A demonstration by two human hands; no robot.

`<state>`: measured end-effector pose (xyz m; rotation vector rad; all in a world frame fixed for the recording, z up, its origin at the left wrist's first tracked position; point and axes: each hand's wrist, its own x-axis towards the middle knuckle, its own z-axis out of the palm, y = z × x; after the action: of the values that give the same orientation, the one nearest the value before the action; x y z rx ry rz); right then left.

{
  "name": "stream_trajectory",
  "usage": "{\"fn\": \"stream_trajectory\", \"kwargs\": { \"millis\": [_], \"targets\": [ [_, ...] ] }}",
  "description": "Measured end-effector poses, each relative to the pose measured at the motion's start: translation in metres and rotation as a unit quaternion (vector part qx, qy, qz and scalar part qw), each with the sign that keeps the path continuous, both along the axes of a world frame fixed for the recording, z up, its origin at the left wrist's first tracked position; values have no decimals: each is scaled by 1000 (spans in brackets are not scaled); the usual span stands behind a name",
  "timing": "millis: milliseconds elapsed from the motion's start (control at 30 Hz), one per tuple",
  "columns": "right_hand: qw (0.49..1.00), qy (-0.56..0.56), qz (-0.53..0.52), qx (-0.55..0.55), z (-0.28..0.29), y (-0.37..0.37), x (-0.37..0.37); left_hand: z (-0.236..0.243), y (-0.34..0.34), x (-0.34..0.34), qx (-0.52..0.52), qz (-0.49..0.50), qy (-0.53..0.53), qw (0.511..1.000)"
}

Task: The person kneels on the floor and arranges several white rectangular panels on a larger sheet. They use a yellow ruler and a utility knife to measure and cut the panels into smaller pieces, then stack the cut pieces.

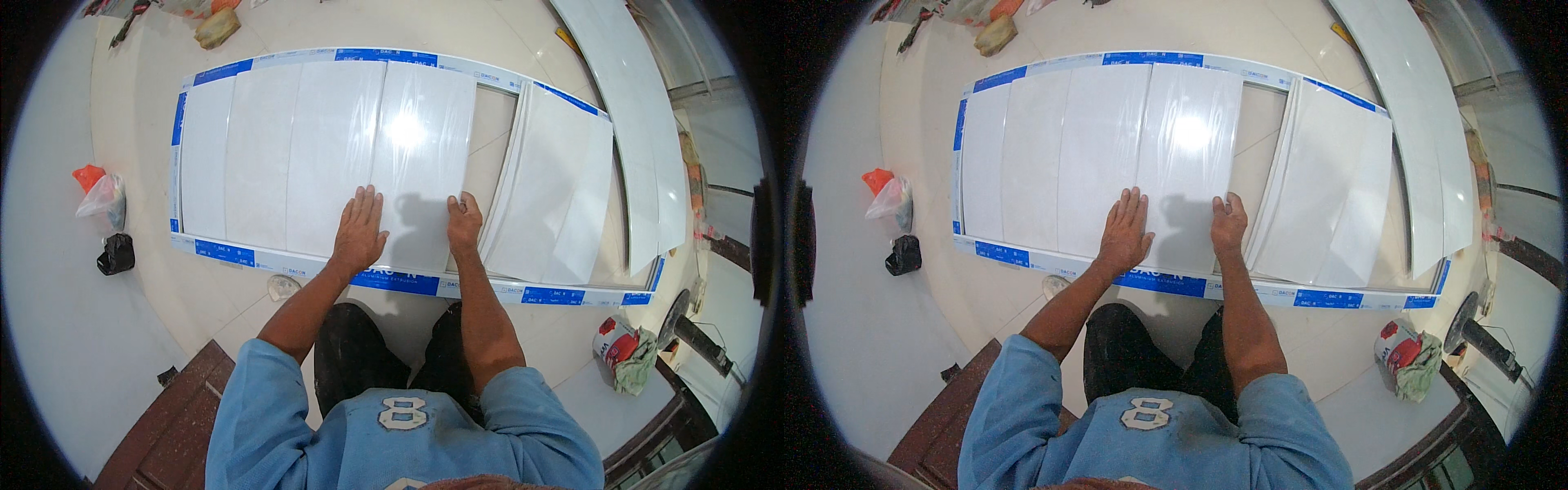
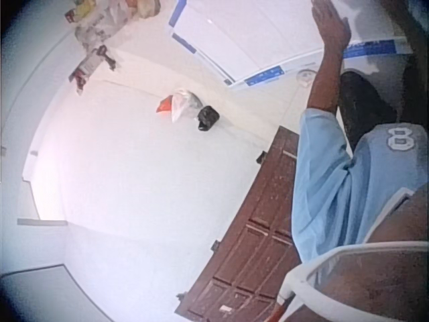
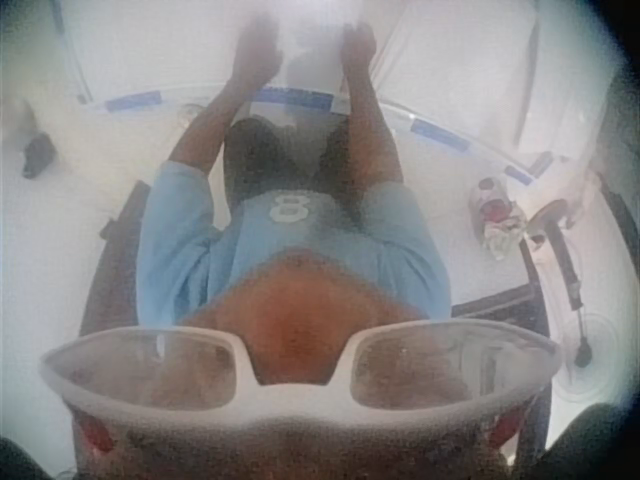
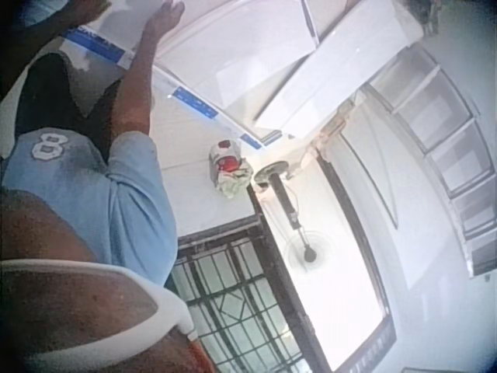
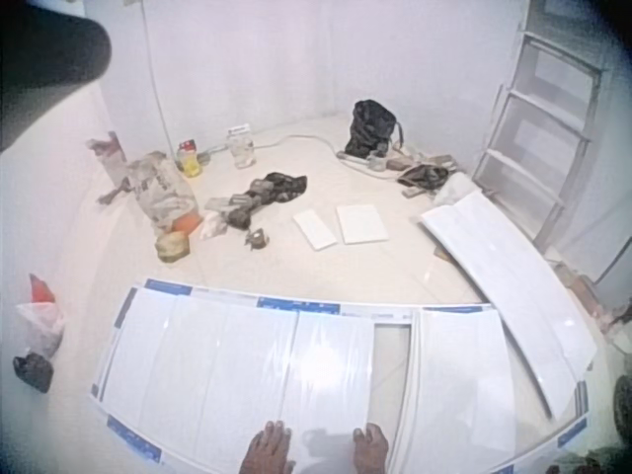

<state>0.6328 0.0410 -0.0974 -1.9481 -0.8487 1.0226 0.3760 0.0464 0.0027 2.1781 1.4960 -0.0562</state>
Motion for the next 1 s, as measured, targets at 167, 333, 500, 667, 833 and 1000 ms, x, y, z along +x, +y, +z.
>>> {"fn": "stream_trajectory", "kwargs": {
  "millis": [167, 333, 500, 667, 833, 1000],
  "targets": [
    [995, 88, 34, -34, 31, 10, 1, -2, -2, 1, -6, 23, 7, 1000],
    [998, 4, 64, -22, 6, 7, 13, -11, -10, 5, 0, 13, -6, 1000],
    [997, -6, 68, -34, 23, 11, 7, -5, -20, 7, -4, 1, 9, 1000],
    [980, -129, 147, -25, 41, -3, 32, 2, -32, 19, -24, 7, 53, 998],
    [899, -418, -22, 129, 80, -41, 153, -1, -45, 77, 30, -5, -172, 985],
    [932, -347, -75, -68, 65, -52, 241, -29, -14, 232, -153, 196, -319, 915]
  ]
}}
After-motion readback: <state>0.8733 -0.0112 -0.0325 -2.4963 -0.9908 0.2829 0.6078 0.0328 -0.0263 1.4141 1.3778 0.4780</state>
